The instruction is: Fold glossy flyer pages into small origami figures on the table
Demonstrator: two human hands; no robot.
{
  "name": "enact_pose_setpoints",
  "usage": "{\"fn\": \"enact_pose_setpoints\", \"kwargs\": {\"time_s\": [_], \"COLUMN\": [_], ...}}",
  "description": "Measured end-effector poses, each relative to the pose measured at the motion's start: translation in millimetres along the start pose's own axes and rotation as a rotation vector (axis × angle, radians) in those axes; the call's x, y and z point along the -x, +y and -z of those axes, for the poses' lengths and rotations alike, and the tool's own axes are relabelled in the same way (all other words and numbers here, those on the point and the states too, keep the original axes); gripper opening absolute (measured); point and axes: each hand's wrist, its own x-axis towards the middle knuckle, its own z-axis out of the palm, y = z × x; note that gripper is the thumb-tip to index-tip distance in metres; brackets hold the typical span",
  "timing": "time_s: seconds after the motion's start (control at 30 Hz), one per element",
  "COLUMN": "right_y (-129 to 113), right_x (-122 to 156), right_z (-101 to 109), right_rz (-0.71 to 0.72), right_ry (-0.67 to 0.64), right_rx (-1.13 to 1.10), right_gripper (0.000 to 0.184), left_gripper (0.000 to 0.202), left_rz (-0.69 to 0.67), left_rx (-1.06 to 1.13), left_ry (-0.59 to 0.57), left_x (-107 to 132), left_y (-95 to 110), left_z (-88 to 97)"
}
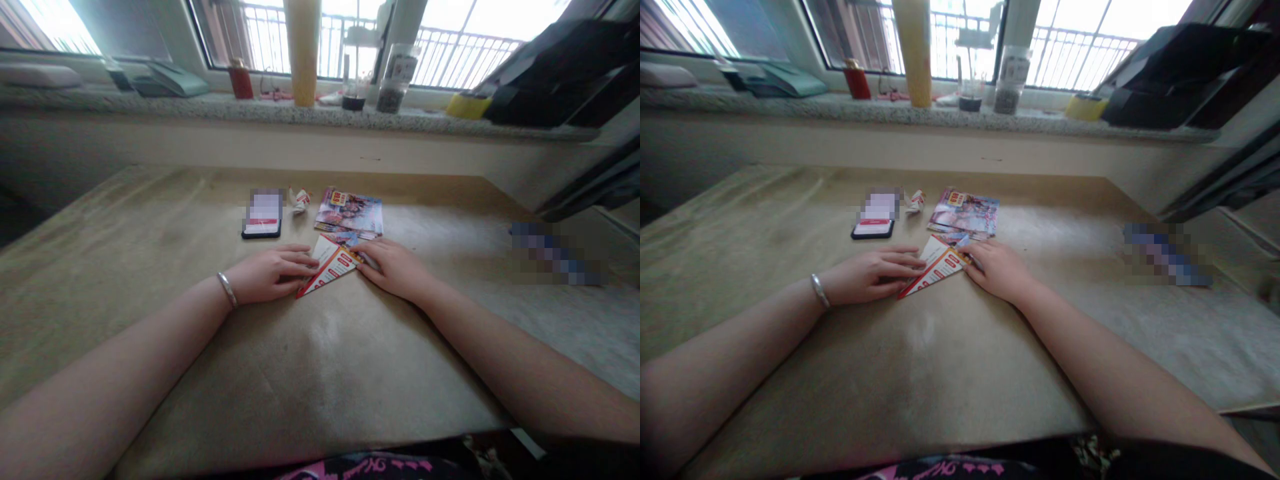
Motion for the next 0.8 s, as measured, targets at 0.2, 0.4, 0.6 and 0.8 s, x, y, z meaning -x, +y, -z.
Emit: {"fn": "enact_pose_setpoints", "kwargs": {"time_s": [0.2,0.4,0.6,0.8], "right_y": [4.1,5.8,7.3,6.3], "right_x": [0.7,0.3,2.9,5.4], "right_z": [-6.8,-8.7,-0.2,5.0], "right_rz": [-0.086,-0.21,-0.233,-0.096], "right_ry": [0.074,0.2,0.237,0.091], "right_rx": [-0.242,-0.655,-0.576,-0.247], "right_gripper": [0.043,0.04,0.037,0.023], "left_gripper": [0.038,0.039,0.037,0.038], "left_rz": [0.066,0.061,0.081,0.083], "left_rx": [-0.124,-0.215,-0.278,-0.289], "left_ry": [-0.104,-0.117,-0.068,-0.011], "left_x": [0.0,-3.9,-6.1,-6.4], "left_y": [3.0,12.1,17.4,19.1], "left_z": [3.8,4.8,3.7,0.6]}}
